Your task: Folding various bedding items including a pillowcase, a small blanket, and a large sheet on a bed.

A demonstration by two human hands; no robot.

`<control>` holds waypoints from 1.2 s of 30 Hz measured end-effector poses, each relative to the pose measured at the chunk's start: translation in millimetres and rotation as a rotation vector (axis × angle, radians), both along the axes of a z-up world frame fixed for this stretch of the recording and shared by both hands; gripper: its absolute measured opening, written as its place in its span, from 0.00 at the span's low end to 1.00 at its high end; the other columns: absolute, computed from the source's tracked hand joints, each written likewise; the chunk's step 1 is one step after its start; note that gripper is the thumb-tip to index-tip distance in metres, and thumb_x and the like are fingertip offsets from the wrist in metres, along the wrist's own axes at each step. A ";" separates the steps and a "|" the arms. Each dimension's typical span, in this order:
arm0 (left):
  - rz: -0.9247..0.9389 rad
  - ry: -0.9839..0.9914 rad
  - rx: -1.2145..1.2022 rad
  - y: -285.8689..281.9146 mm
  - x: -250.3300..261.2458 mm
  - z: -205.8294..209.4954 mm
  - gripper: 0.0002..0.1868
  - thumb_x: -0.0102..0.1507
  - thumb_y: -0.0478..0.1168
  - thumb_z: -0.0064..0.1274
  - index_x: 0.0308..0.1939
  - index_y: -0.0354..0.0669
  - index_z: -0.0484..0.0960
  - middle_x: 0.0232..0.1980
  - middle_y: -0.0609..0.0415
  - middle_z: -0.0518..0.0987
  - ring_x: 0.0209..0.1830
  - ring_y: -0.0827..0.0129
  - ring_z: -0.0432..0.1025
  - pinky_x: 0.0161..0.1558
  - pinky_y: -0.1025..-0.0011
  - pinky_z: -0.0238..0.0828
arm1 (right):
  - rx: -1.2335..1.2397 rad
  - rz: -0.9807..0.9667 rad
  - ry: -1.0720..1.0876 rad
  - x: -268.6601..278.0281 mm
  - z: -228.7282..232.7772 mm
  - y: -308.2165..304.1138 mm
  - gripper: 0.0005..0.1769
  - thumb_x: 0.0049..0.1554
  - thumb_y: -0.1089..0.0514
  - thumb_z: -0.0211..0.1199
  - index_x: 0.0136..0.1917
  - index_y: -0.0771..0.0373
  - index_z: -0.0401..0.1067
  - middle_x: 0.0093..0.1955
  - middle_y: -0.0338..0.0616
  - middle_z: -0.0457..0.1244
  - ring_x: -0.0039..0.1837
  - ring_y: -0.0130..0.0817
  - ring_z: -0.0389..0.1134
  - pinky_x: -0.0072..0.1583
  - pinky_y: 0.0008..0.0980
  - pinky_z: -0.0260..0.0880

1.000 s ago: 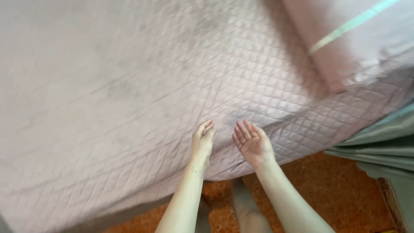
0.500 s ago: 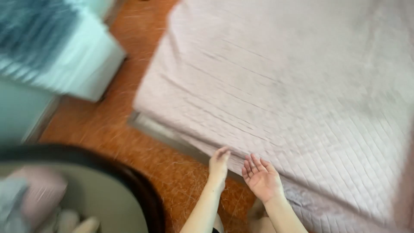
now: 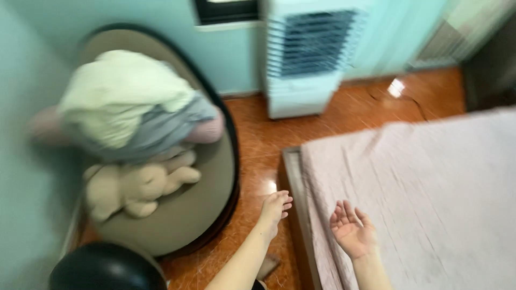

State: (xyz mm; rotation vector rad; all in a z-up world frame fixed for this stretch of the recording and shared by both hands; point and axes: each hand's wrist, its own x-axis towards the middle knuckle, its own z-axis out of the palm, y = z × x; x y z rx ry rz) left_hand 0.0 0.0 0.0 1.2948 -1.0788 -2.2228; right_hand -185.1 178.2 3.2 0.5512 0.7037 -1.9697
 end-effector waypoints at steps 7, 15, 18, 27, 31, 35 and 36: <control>0.486 0.104 0.050 -56.7 104.3 -29.4 0.17 0.65 0.44 0.51 0.56 0.43 0.81 0.47 0.52 0.84 0.41 0.69 0.75 0.41 0.69 0.70 | -0.001 0.357 0.033 25.2 31.5 -117.7 0.19 0.63 0.51 0.52 0.62 0.64 0.71 0.60 0.47 0.69 0.57 0.36 0.69 0.61 0.41 0.70; 0.799 0.251 0.055 -149.6 179.9 -12.3 0.15 0.65 0.47 0.50 0.53 0.50 0.82 0.45 0.59 0.85 0.42 0.73 0.77 0.43 0.69 0.71 | -0.078 0.709 0.125 90.0 93.4 -274.3 0.19 0.63 0.53 0.52 0.62 0.63 0.71 0.58 0.45 0.69 0.55 0.36 0.69 0.59 0.37 0.71; 0.859 0.288 0.092 -199.8 201.2 -9.8 0.14 0.64 0.47 0.52 0.53 0.52 0.81 0.45 0.60 0.85 0.42 0.74 0.76 0.43 0.68 0.70 | -0.086 0.783 0.124 114.0 98.0 -337.2 0.19 0.63 0.52 0.52 0.62 0.63 0.72 0.57 0.44 0.69 0.53 0.35 0.70 0.57 0.37 0.71; 0.897 0.395 0.184 -316.9 218.3 -22.2 0.15 0.63 0.48 0.53 0.51 0.49 0.81 0.46 0.60 0.85 0.44 0.71 0.76 0.46 0.67 0.71 | 0.049 0.829 0.179 159.1 118.6 -442.3 0.19 0.63 0.53 0.50 0.62 0.62 0.72 0.56 0.44 0.69 0.52 0.32 0.69 0.56 0.35 0.72; 0.910 0.423 0.212 -371.0 205.0 -54.3 0.16 0.64 0.49 0.54 0.53 0.51 0.81 0.47 0.59 0.84 0.44 0.71 0.75 0.46 0.68 0.70 | 0.053 0.870 0.170 143.7 86.8 -489.1 0.19 0.63 0.52 0.50 0.62 0.61 0.71 0.55 0.44 0.68 0.52 0.33 0.69 0.56 0.36 0.72; 0.964 0.408 0.201 -438.1 195.2 -91.1 0.14 0.63 0.48 0.54 0.50 0.50 0.81 0.46 0.57 0.84 0.43 0.69 0.76 0.44 0.65 0.70 | 0.086 0.896 0.147 133.0 67.5 -544.6 0.19 0.63 0.52 0.50 0.61 0.63 0.72 0.56 0.45 0.69 0.52 0.34 0.70 0.56 0.37 0.72; 0.985 0.406 0.190 -456.9 192.2 -102.5 0.13 0.63 0.47 0.55 0.49 0.49 0.80 0.46 0.57 0.84 0.42 0.69 0.76 0.42 0.65 0.70 | 0.112 0.912 0.141 129.3 64.0 -559.4 0.19 0.63 0.52 0.50 0.61 0.62 0.71 0.56 0.46 0.69 0.52 0.34 0.70 0.56 0.38 0.72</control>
